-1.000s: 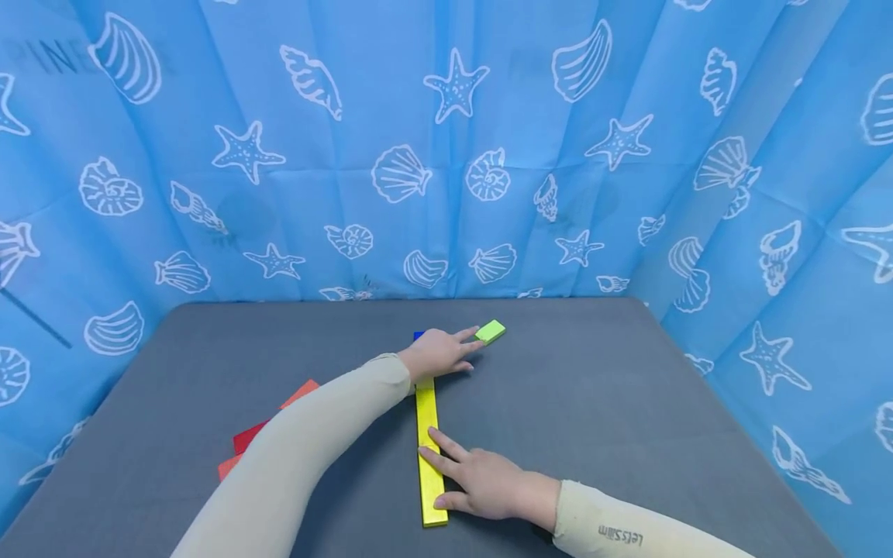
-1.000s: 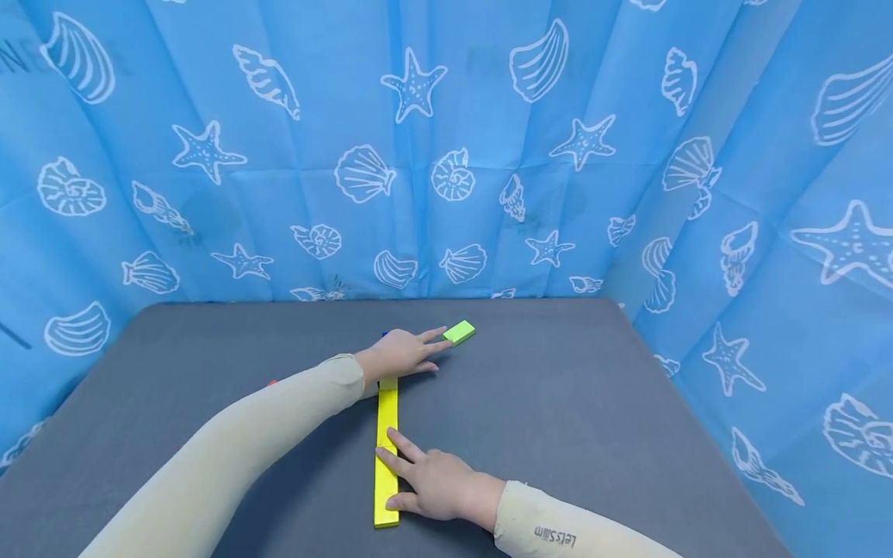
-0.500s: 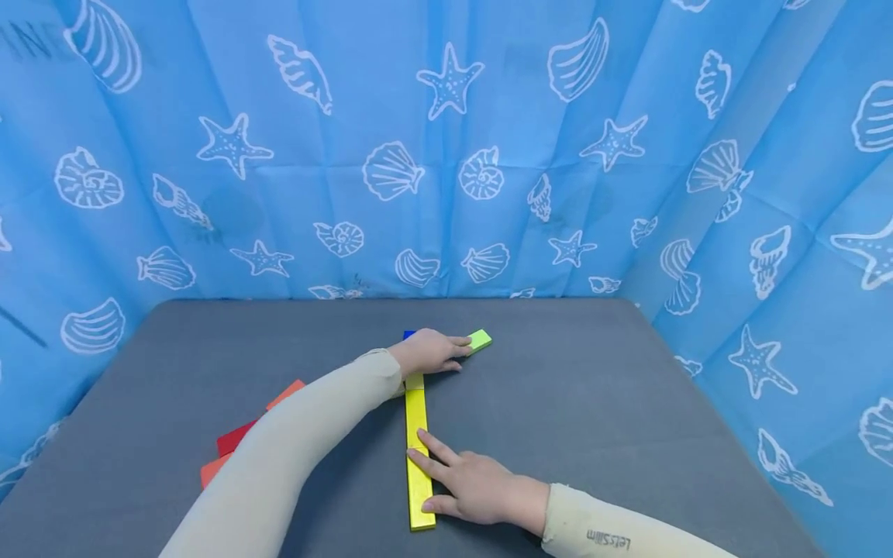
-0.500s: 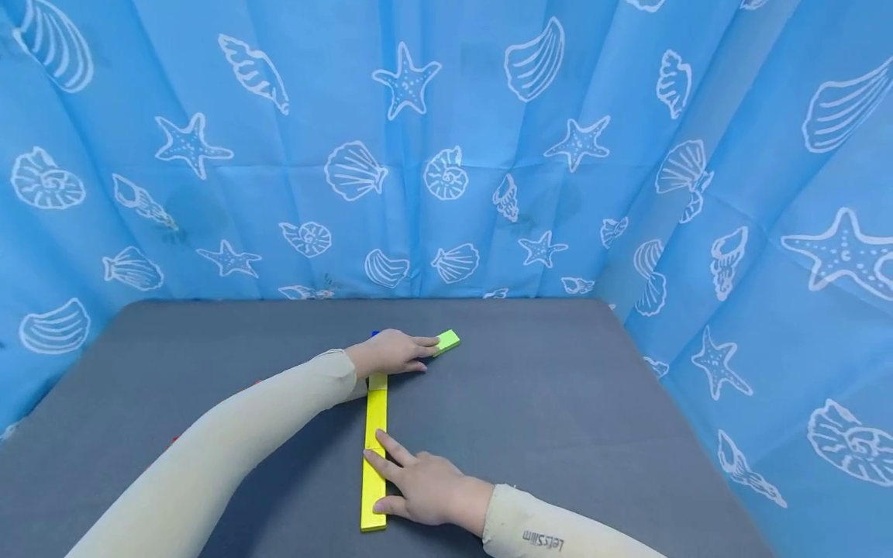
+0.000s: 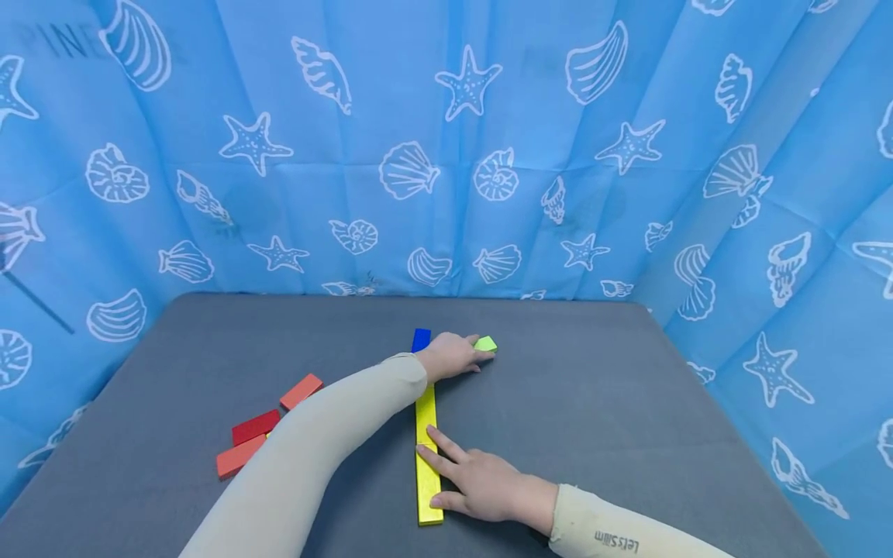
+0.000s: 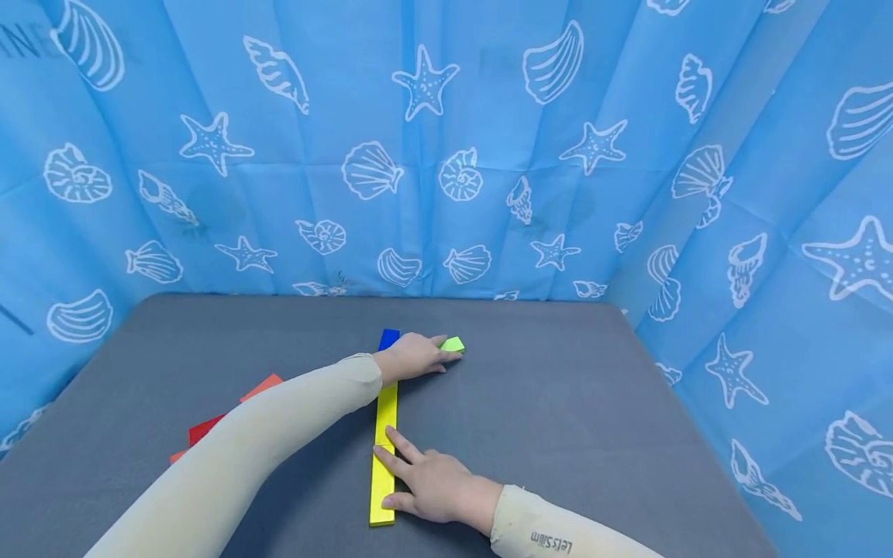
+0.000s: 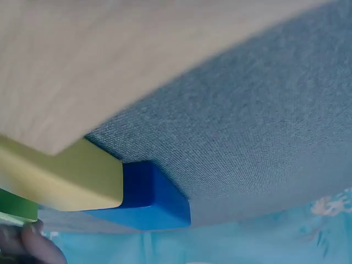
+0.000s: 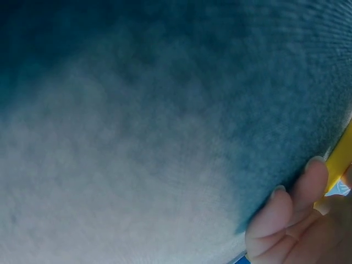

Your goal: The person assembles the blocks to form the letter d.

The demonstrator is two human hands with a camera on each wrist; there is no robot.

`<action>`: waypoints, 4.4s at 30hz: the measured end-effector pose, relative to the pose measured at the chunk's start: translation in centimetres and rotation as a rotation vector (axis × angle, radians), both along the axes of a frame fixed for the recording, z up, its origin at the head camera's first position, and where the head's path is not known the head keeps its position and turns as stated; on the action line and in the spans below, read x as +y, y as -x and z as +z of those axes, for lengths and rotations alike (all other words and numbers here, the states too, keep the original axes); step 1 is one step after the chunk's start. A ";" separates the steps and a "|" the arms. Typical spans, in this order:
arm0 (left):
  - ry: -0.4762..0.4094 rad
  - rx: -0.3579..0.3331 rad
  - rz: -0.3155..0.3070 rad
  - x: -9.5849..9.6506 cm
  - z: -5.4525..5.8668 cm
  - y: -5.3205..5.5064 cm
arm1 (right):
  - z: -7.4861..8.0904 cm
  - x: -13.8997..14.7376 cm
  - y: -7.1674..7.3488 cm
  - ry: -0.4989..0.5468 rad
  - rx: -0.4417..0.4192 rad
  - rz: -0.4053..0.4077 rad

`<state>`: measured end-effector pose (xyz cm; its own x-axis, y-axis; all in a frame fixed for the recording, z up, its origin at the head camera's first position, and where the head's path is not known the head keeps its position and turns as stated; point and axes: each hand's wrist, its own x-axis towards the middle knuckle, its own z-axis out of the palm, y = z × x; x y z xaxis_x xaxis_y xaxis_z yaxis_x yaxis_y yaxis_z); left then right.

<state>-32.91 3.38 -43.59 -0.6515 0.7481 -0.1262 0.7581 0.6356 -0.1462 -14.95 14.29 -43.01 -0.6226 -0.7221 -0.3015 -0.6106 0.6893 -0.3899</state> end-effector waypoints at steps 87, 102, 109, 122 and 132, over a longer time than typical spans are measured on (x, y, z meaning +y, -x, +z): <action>-0.240 -0.033 0.171 -18.9 0.0 -11.6 | 0.0 -0.6 0.2 -0.043 -0.020 -0.015; -0.257 -0.031 0.146 -18.8 0.5 -11.6 | 0.0 -0.4 0.2 -0.052 -0.022 -0.024; -0.309 0.002 0.077 -18.6 2.4 -9.9 | -0.1 -0.4 0.2 -0.051 -0.018 -0.017; -0.016 -0.009 0.127 -13.1 1.6 -2.8 | 0.2 -0.4 -0.2 -0.034 -0.032 -0.016; 0.043 -0.106 0.193 -10.7 1.2 -1.8 | -0.3 -0.4 -0.4 -0.029 -0.030 -0.014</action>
<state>-31.10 -7.28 -42.35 -0.7635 0.6032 -0.2307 0.6355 0.7654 -0.1019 -14.54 13.92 -43.35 -0.6228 -0.7041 -0.3411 -0.5890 0.7089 -0.3879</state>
